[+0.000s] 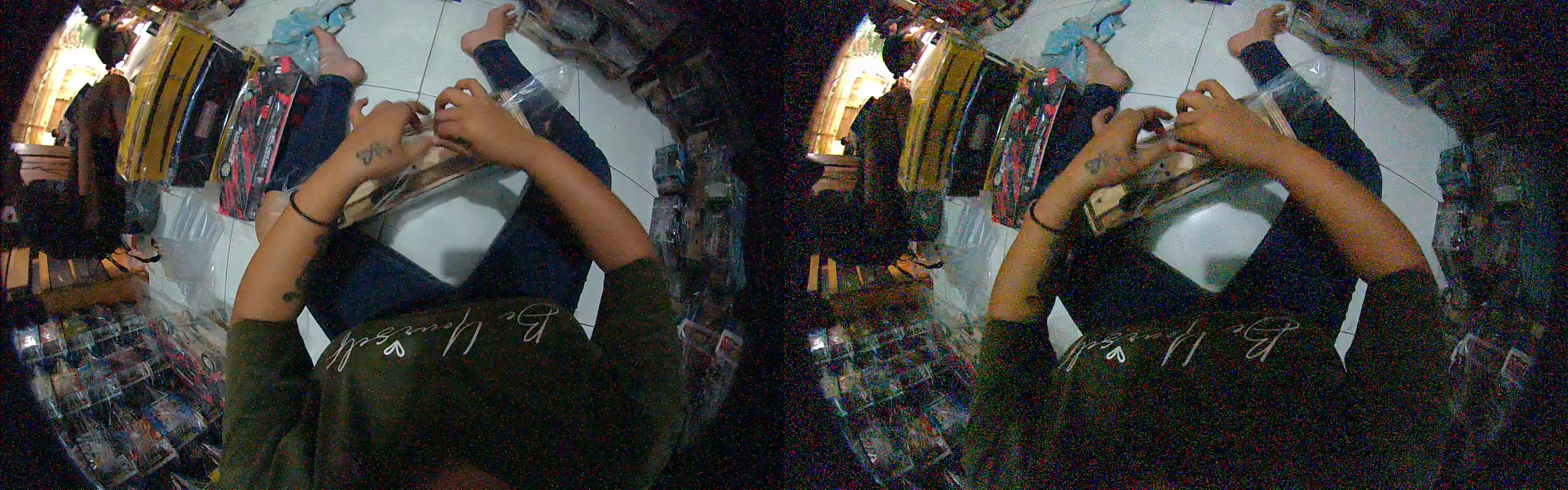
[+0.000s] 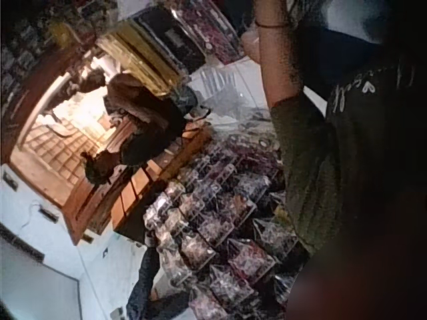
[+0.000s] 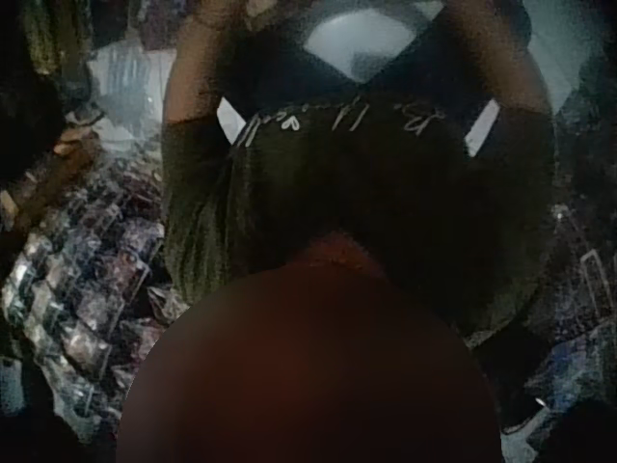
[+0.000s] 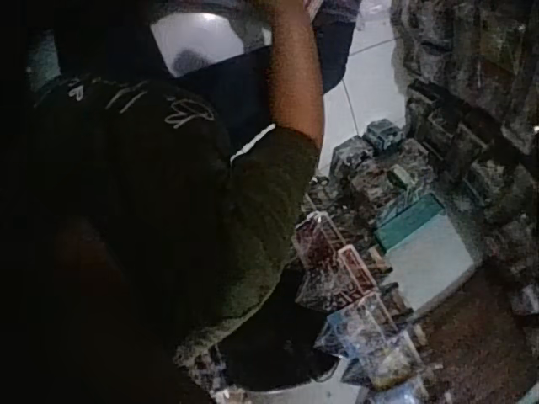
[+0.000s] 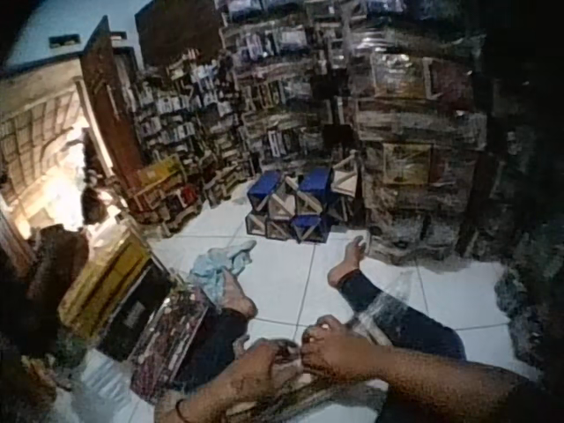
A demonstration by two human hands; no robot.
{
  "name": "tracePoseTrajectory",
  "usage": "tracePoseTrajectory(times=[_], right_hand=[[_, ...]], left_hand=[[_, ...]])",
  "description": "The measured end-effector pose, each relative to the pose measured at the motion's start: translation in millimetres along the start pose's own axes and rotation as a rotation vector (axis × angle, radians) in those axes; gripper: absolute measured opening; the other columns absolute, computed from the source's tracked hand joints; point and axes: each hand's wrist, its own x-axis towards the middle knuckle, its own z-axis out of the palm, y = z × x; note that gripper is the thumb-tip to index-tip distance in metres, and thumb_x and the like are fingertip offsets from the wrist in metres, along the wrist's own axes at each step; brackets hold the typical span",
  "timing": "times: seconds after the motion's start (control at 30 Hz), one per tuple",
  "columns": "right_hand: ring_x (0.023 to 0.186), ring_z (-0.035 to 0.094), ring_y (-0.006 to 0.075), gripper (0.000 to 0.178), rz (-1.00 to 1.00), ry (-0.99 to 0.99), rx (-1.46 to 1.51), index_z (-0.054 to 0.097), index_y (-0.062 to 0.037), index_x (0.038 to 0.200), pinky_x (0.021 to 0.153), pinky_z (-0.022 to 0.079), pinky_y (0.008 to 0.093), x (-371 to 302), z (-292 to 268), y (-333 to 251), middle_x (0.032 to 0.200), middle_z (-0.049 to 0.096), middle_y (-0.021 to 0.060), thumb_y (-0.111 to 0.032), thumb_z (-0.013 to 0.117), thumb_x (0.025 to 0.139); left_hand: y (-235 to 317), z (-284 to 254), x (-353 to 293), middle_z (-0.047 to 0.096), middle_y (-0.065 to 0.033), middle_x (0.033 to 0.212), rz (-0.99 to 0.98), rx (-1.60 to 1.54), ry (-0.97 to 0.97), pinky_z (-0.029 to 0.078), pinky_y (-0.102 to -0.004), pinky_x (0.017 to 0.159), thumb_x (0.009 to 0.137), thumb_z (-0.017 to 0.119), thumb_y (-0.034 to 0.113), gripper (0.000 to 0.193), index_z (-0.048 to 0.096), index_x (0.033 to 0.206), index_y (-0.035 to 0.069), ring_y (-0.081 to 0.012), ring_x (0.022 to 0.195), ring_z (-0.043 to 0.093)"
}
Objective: The person sits on the floor and wraps wooden toy cars in clear plastic bags, then seals them with a tape dispenser. They handle multiple toy cars one at a time, placing each wrapped unit aside.
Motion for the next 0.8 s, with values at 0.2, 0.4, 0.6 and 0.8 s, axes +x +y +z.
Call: tracePoseTrajectory(times=[0.2,0.4,0.6,0.8], right_hand=[[0.091,0.054,0.0201,0.015,0.037,-0.156,0.118,0.064,-0.0080,0.081,0.096,0.030,0.0425,-25.1,-20.6,37.2,0.080,0.062,0.0038,-0.020,0.066,0.072],[0.104,0.050,0.0239,0.016,0.556,-0.313,-0.364,0.063,-0.0107,0.089,0.100,0.028,0.0452,-54.4,-122.5,60.0,0.105,0.058,0.0070,-0.017,0.065,0.074],[0.103,0.051,0.0211,0.024,0.140,0.023,-0.101,0.062,-0.0118,0.096,0.096,0.032,0.0436,-3.8,-29.3,-7.4,0.105,0.058,0.0054,-0.017,0.065,0.073],[0.087,0.054,0.0179,0.013,0.105,-0.001,0.097,0.064,-0.0106,0.081,0.088,0.036,0.0396,-1.0,5.4,-6.5,0.079,0.061,0.0002,-0.021,0.066,0.074]], left_hand=[[5.0,13.1,-15.2,0.062,-0.0038,0.075,0.193,0.198,0.314,0.021,-0.0518,0.095,0.079,0.062,0.023,0.014,0.067,0.085,0.012,-0.0204,0.086,0.055],[-1.5,14.3,-15.5,0.061,-0.0026,0.074,0.174,0.098,0.316,0.023,-0.0492,0.092,0.078,0.064,0.022,0.010,0.067,0.082,0.013,-0.0186,0.081,0.054],[-6.6,20.5,-14.2,0.062,-0.0071,0.078,0.156,0.166,0.272,0.028,-0.0470,0.089,0.081,0.060,0.022,0.014,0.066,0.086,0.010,-0.0227,0.079,0.057],[-47.6,-32.6,-89.6,0.064,-0.0190,0.095,0.070,-0.095,-0.003,0.047,-0.0333,0.076,0.083,0.058,0.017,0.028,0.061,0.104,0.000,-0.0278,0.086,0.063]])
